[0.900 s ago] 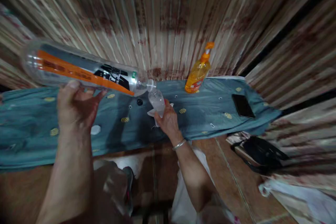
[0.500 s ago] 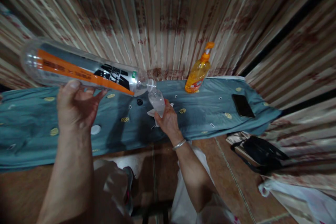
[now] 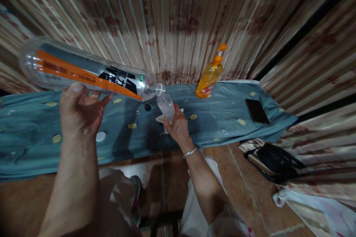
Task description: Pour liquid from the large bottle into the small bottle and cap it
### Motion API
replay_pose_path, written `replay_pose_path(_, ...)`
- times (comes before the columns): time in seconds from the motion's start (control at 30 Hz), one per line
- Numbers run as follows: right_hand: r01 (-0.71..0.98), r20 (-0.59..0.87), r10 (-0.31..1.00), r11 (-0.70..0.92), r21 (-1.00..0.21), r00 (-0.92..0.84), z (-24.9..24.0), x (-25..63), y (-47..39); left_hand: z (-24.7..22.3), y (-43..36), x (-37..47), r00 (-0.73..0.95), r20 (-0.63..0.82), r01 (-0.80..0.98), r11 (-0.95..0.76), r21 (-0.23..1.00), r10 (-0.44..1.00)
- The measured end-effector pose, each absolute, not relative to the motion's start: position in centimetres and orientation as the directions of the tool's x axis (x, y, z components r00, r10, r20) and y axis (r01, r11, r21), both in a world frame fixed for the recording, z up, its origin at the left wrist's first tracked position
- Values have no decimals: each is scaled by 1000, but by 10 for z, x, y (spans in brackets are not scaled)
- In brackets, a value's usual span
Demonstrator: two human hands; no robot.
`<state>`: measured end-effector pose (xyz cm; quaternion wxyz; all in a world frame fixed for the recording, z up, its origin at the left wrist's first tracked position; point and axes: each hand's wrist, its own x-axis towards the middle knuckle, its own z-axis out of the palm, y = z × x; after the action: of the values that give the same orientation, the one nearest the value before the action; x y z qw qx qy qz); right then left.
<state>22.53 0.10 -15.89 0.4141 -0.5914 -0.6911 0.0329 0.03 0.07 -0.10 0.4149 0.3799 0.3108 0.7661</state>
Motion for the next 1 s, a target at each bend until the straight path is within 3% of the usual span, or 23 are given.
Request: replay_pose_path(1.0,781,509,860,290,-553,41,-155,225,0,-1,1,1,-352,332,-384,-458,802,875)
